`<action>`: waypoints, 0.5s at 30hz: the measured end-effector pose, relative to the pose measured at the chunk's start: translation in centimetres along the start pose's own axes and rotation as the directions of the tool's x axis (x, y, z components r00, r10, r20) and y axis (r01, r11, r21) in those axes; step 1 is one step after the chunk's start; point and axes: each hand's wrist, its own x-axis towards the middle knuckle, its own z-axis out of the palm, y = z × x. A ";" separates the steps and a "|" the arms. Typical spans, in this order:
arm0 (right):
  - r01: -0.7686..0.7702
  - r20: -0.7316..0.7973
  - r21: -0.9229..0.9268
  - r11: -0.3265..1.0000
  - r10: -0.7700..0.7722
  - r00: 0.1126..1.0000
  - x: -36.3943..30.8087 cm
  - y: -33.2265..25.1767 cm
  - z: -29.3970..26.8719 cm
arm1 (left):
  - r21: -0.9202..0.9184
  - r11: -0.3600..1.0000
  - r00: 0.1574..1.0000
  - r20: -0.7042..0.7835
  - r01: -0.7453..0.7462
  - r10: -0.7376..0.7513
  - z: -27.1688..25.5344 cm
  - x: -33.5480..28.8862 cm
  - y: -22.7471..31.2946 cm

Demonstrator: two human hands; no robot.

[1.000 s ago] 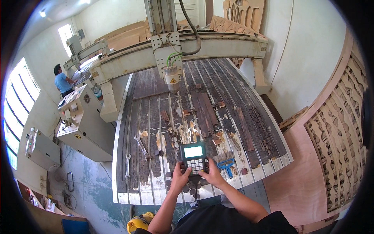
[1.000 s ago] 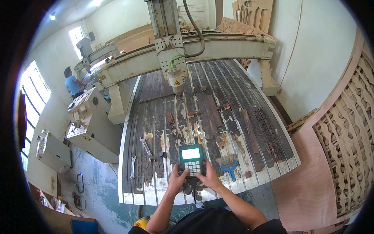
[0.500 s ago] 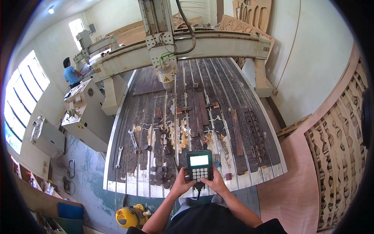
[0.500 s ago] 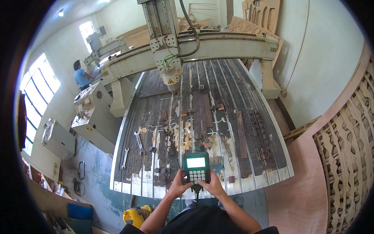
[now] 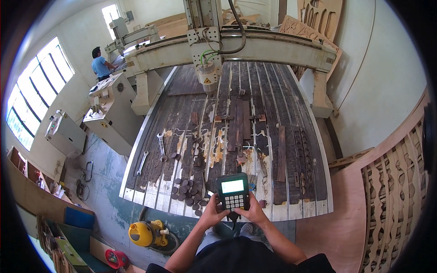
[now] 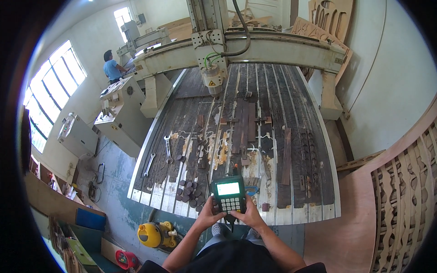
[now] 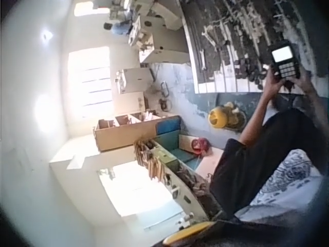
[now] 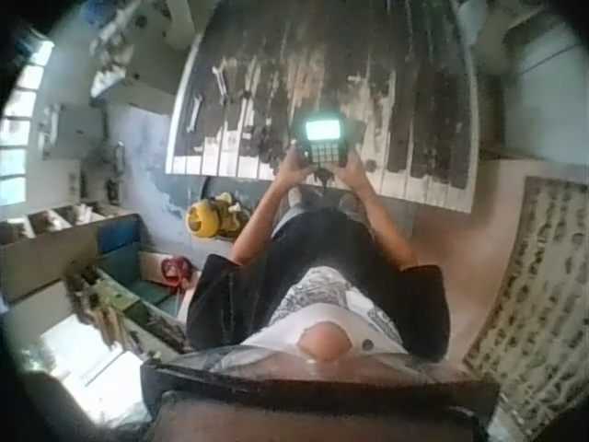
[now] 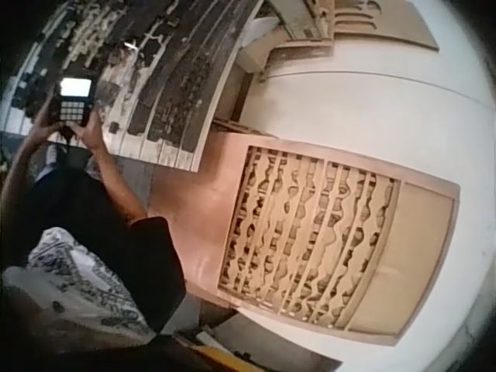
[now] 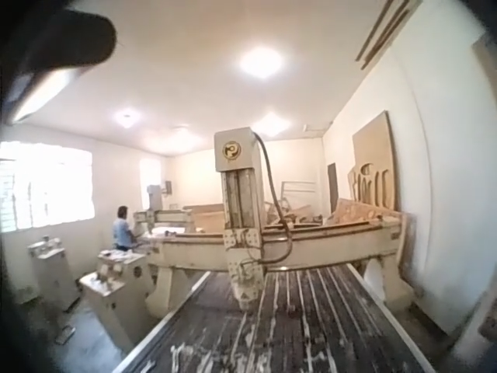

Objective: Adjusting wooden blocks on a CNC machine bed, using a handheld controller to operate the machine, and cleaning wooden parts with a brush.

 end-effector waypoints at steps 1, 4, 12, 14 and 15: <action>0.000 -0.001 -0.001 1.000 0.000 1.000 -0.1 -0.1 0.5 | -0.026 1.000 1.000 -0.002 -0.004 0.004 -0.2 -0.3 0.3; 0.030 -0.081 -0.013 0.999 -0.031 0.996 0.5 -0.4 1.7 | -0.025 0.996 0.994 -0.073 -0.082 0.080 -0.7 0.4 0.6; 0.036 -0.115 0.001 0.999 -0.035 0.993 1.8 -2.5 6.2 | 0.010 0.989 0.972 -0.182 -0.146 0.146 -3.5 0.1 2.9; 0.041 -0.136 -0.137 0.990 -0.060 0.989 2.0 -2.6 6.9 | 0.050 0.986 0.955 -0.247 -0.159 0.166 -3.9 -0.1 3.8; 0.056 -0.138 -0.142 0.988 -0.076 0.987 2.3 -2.2 7.2 | 0.035 0.988 0.961 -0.228 -0.151 0.155 -4.4 -0.2 3.8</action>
